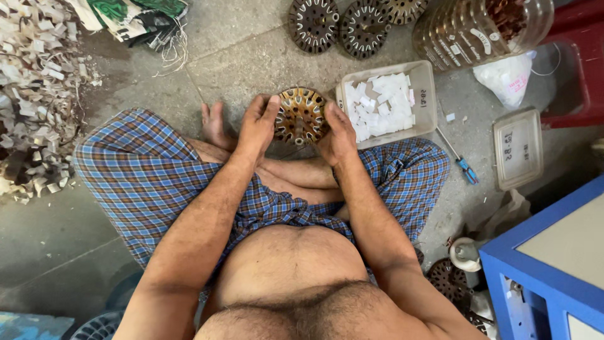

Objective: The person sits on the floor and inserts small white plastic pieces into the slots of a circular metal stator. They repeatedly pick up the pieces from a nearby container and place them into the stator, occasionally using a metal rod to adjust the components.

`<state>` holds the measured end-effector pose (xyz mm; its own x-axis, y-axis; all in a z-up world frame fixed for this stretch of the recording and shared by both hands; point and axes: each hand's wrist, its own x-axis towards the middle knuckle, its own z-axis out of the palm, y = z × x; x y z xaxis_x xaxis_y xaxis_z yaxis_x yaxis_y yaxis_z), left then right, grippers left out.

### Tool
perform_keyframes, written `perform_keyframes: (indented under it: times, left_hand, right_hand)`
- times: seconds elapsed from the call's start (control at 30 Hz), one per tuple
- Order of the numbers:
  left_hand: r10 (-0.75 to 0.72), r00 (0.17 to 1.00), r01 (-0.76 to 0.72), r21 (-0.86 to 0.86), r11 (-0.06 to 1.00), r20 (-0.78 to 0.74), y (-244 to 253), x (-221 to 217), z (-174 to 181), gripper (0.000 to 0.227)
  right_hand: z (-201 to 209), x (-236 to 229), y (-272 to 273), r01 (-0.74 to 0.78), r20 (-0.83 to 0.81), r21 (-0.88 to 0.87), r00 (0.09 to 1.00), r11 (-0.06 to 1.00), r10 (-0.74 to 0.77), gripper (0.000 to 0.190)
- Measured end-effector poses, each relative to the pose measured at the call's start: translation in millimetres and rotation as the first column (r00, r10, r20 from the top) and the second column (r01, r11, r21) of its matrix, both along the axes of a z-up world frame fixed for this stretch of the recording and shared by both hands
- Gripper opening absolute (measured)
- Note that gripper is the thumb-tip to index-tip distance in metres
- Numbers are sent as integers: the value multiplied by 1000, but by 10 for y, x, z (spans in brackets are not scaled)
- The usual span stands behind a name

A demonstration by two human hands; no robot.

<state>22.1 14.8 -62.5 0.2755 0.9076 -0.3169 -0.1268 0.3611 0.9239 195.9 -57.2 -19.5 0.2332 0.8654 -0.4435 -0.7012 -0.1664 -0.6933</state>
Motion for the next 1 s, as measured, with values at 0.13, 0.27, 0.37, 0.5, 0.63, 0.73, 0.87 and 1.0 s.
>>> perform_keyframes:
  times: [0.13,0.27,0.37,0.5,0.63,0.73,0.87,1.0]
  left_hand:
    - [50,998,-53,64,997,38,13,-3,33,25]
    - [84,994,-88,71,994,64,10,-11,75,22]
    - [90,993,-96,92,991,70,11,-18,102,22]
    - [85,989,-101,127,987,122,10,-19,156,21]
    - [36,987,-45,54,998,157,1,-54,225,19]
    - [40,987,-51,67,996,155,9,-58,274,18]
    - [57,970,-63,18,998,234,10,-62,316,18]
    - [113,923,-103,-46,994,367,19,-84,306,17]
  right_hand:
    - [-136,-23,4,48,24,-23,999,999,-47,47]
    - [-258,-47,8,83,4,94,997,992,-83,53]
    - [-232,-56,-4,69,-38,168,997,983,-63,55]
    - [-88,-81,-2,62,9,168,998,984,-65,62]
    - [-28,-70,-14,69,85,148,993,987,-82,66]
    - [-84,-19,-28,28,171,202,983,979,-64,68]
    - [-154,39,-88,-12,245,308,967,951,-67,73]
    - [-93,7,-110,-38,284,351,956,936,-68,73]
